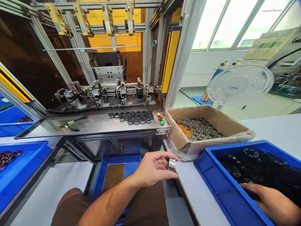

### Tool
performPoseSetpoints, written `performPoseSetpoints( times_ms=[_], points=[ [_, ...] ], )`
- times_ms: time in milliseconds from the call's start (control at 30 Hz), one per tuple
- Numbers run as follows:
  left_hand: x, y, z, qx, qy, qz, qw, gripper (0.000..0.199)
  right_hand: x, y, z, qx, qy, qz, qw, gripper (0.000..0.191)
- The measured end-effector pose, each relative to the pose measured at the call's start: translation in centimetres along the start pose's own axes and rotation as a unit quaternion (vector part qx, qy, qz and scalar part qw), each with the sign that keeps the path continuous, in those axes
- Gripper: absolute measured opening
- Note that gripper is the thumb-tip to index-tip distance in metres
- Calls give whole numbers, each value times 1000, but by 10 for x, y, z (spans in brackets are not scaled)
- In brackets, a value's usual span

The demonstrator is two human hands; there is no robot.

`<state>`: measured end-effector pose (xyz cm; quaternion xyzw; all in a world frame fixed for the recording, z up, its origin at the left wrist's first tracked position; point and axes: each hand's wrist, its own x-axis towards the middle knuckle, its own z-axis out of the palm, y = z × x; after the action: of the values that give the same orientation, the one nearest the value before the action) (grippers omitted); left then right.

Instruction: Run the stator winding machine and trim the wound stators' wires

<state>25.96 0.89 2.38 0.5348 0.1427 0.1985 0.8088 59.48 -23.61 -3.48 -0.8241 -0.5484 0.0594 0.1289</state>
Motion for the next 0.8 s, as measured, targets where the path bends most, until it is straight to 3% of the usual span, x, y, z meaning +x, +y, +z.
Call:
performPoseSetpoints(
  times_ms=[100,167,233,300,333,400,467,633,800],
  points=[
    [-12,6,-3,-24,8,15,1000,52,4,3,-16,-39,14,76,996,25],
    [-12,6,0,-27,4,10,1000,52,4,-12,-37,-53,71,54,995,25],
    [-9,2,7,-31,-6,4,999,54,-3,-49,-56,-45,190,-41,980,25],
    [-4,-6,20,-45,-21,2,999,56,-16,-101,-64,-18,256,-81,963,24],
    [-2,-11,28,-53,-30,-1,998,57,-24,-127,-63,-1,263,-77,962,22],
    [0,-21,43,-59,-49,-21,997,57,-40,-170,-55,41,297,-165,939,25],
    [0,-30,58,-70,-70,-45,994,57,-52,-191,-44,76,309,-221,922,33],
    [1,-47,77,-114,-121,-47,985,51,-61,-185,-29,110,282,-281,911,39],
    [3,-51,73,-122,-132,-19,984,49,-53,-179,-31,149,252,-262,920,48]
  ],
)
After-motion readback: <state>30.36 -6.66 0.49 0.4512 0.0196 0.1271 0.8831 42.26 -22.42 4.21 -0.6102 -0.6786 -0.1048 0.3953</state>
